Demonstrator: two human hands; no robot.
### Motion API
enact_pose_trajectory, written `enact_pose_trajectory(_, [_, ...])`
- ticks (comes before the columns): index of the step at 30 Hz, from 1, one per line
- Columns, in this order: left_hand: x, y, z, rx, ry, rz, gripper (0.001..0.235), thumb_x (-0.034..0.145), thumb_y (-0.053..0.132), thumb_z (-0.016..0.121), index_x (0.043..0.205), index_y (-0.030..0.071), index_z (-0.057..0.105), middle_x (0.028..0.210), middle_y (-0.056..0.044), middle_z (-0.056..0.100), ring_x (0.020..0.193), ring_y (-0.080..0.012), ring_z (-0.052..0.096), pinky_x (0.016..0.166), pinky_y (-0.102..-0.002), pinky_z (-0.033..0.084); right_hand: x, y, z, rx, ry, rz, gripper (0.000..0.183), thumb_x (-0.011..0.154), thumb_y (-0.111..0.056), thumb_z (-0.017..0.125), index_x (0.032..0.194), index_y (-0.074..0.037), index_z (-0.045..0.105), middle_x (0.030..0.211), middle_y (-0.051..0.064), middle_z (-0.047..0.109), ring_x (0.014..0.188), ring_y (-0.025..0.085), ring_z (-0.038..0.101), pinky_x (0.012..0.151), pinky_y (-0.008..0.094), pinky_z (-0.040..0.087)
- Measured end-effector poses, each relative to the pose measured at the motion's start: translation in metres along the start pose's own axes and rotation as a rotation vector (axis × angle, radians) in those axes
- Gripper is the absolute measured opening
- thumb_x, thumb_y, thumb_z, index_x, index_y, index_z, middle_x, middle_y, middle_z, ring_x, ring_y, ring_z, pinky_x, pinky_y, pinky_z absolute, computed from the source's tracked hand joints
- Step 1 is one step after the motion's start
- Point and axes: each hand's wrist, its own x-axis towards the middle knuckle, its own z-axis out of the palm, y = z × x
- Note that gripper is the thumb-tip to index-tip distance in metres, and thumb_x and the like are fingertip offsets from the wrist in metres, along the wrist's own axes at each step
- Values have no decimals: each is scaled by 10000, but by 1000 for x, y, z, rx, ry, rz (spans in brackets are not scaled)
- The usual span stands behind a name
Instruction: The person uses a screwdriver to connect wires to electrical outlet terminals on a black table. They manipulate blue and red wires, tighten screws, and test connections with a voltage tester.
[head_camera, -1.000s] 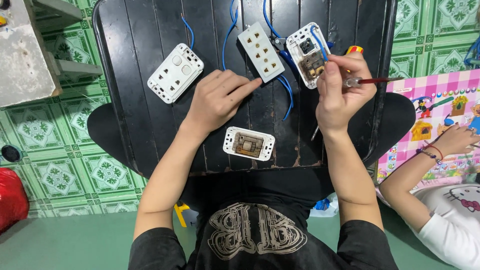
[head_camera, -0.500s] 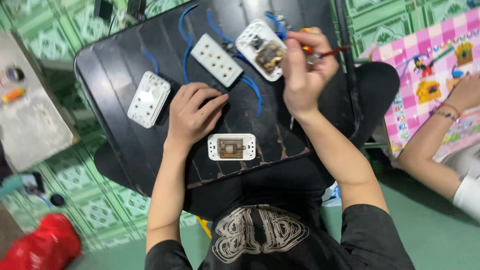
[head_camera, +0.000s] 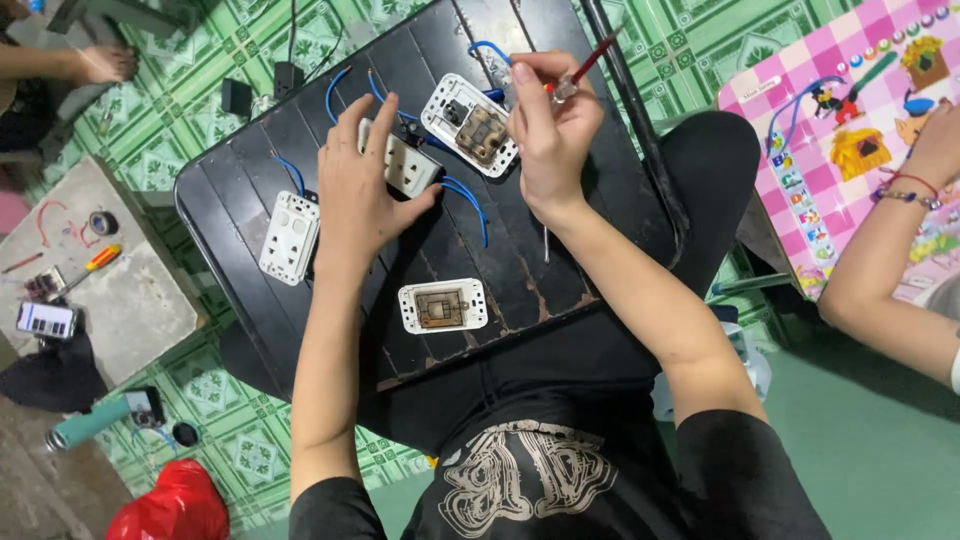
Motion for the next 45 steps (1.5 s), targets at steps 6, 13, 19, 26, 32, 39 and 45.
enact_pose_trajectory(6, [-21, -11, -26, -259, 140, 78, 828, 888, 401, 874, 1543, 141, 439, 1459, -224, 443, 1349, -399, 463, 1110, -588, 449, -1, -6, 1, 27, -8, -19, 80, 1043, -138, 618, 1009, -66, 619, 662, 14, 446, 438, 82, 321, 416, 272, 253])
enact_pose_trajectory(13, [-28, -11, -17, -285, 202, -6, 470, 886, 404, 825, 1253, 144, 688, 1395, -188, 467, 1265, -400, 453, 991, -573, 467, -4, -8, 4, -7, -53, -26, 84, 1050, -124, 605, 1010, -53, 624, 668, 30, 449, 432, 101, 335, 414, 277, 275])
enact_pose_trajectory(19, [-19, -2, -14, -86, 23, 36, 572, 932, 492, 792, 1311, 101, 619, 1388, -189, 511, 1257, -393, 482, 893, -543, 487, -4, -3, 2, -8, -56, -23, 70, 1047, -117, 613, 996, -71, 624, 625, 21, 444, 434, 100, 341, 422, 282, 289])
enact_pose_trajectory(26, [12, -9, -18, -73, 188, 73, 266, 1027, 177, 666, 1263, 56, 643, 1293, -147, 563, 1222, -365, 507, 907, -499, 461, -3, 3, 0, 2, -71, -15, 67, 1055, -105, 586, 1004, -64, 600, 613, 23, 401, 423, 103, 321, 423, 288, 278])
enact_pose_trajectory(32, [55, -55, 7, 56, 280, 154, 499, 678, -173, 684, 1091, 90, 778, 1117, -93, 674, 1045, -314, 606, 709, -441, 504, -5, 3, 2, -23, -96, -31, 84, 1058, -95, 568, 986, -55, 584, 598, 34, 386, 407, 113, 312, 416, 288, 288])
enact_pose_trajectory(39, [68, -88, 37, 244, 309, 244, 175, 808, 122, 912, 827, 223, 771, 1024, 20, 653, 977, -245, 592, 658, -398, 440, -4, 5, 1, -21, -90, -11, 71, 1065, -99, 568, 1007, -64, 589, 570, 21, 382, 401, 108, 313, 410, 282, 297])
enact_pose_trajectory(45, [52, -93, 25, 209, 274, 267, 203, 843, 38, 823, 837, 185, 684, 935, 15, 625, 935, -248, 578, 745, -379, 419, -5, 6, 0, -30, -86, 17, 67, 1063, -99, 566, 1007, -68, 586, 591, 22, 391, 402, 109, 317, 408, 286, 281])
